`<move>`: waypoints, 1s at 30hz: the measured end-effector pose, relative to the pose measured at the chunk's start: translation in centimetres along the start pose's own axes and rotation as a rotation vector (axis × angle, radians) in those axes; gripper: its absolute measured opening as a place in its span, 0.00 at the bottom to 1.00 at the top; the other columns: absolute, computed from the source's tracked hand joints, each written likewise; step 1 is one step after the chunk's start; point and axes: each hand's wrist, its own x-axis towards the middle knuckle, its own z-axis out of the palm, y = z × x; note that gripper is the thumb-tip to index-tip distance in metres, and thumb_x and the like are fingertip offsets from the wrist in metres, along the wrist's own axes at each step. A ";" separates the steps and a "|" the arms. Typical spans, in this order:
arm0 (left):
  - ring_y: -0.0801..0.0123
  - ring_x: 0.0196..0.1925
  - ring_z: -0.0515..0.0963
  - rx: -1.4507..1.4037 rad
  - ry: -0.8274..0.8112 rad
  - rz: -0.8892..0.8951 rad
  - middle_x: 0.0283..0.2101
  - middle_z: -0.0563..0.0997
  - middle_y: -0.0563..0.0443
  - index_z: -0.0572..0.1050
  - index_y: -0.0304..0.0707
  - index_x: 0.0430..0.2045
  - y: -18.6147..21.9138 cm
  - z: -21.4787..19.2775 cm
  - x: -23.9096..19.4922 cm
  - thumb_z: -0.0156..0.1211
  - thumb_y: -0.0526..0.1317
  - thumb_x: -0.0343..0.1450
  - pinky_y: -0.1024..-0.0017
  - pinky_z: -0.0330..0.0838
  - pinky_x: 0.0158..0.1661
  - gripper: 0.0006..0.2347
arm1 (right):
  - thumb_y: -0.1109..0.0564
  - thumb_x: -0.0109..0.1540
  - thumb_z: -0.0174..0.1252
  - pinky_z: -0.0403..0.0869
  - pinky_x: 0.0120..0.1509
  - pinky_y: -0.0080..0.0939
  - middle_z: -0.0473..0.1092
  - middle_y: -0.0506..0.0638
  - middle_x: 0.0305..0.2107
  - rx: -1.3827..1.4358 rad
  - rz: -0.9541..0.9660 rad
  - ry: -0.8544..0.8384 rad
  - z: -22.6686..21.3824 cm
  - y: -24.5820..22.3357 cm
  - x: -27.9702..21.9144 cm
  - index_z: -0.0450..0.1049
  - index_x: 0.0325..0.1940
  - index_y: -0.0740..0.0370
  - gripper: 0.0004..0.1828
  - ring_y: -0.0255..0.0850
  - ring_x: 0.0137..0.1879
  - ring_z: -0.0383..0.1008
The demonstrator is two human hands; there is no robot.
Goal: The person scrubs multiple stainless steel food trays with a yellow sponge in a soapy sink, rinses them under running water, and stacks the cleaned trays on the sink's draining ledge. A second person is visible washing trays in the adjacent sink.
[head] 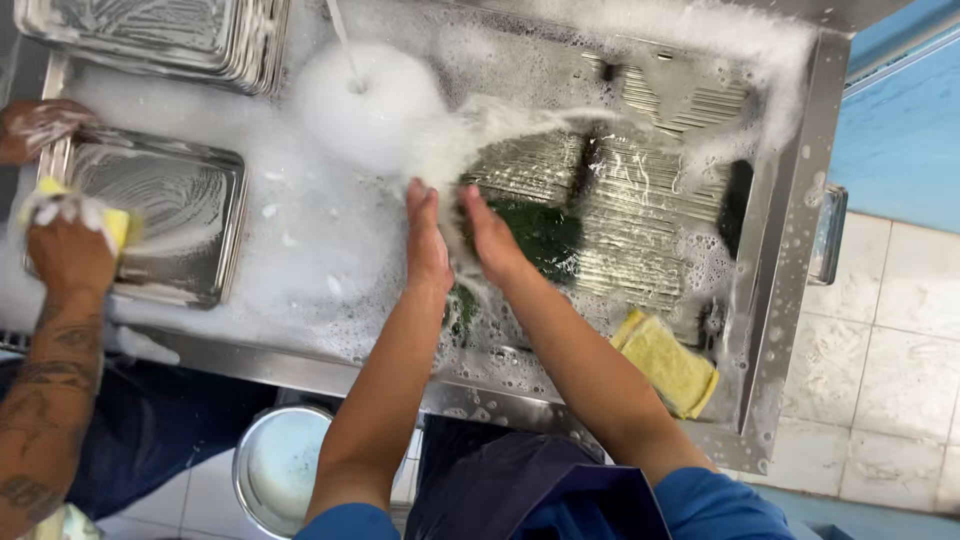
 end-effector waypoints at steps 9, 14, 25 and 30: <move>0.49 0.79 0.43 0.330 0.027 -0.122 0.79 0.40 0.45 0.47 0.52 0.74 3.6 3.1 6.4 0.61 0.50 0.63 0.41 0.39 0.69 0.41 | 0.39 0.68 0.49 0.65 0.74 0.49 0.66 0.59 0.65 -0.489 -0.293 0.393 -11.0 -4.9 5.0 0.62 0.72 0.60 0.33 0.53 0.72 0.66; 0.50 0.78 0.46 0.363 -0.008 -0.135 0.79 0.43 0.46 0.47 0.54 0.74 1.2 4.9 5.7 0.62 0.46 0.65 0.41 0.46 0.68 0.41 | 0.44 0.69 0.54 0.64 0.71 0.54 0.66 0.67 0.62 -0.994 -0.412 0.346 -13.6 -6.5 7.7 0.67 0.69 0.65 0.30 0.62 0.69 0.66; 0.53 0.67 0.65 -0.061 0.022 -0.104 0.71 0.61 0.41 0.41 0.56 0.74 -0.2 5.1 5.0 0.62 0.37 0.65 0.55 0.66 0.58 0.43 | 0.45 0.56 0.67 0.67 0.63 0.59 0.64 0.64 0.55 -1.405 -0.513 0.271 -9.4 -7.8 8.3 0.69 0.62 0.65 0.35 0.60 0.61 0.65; 0.62 0.57 0.68 0.089 0.095 -0.265 0.67 0.64 0.48 0.44 0.59 0.72 0.4 5.0 5.0 0.60 0.38 0.62 0.64 0.67 0.39 0.41 | 0.51 0.55 0.67 0.68 0.61 0.58 0.64 0.60 0.53 -1.418 -0.480 0.270 -9.0 -8.1 8.7 0.69 0.61 0.61 0.32 0.58 0.59 0.65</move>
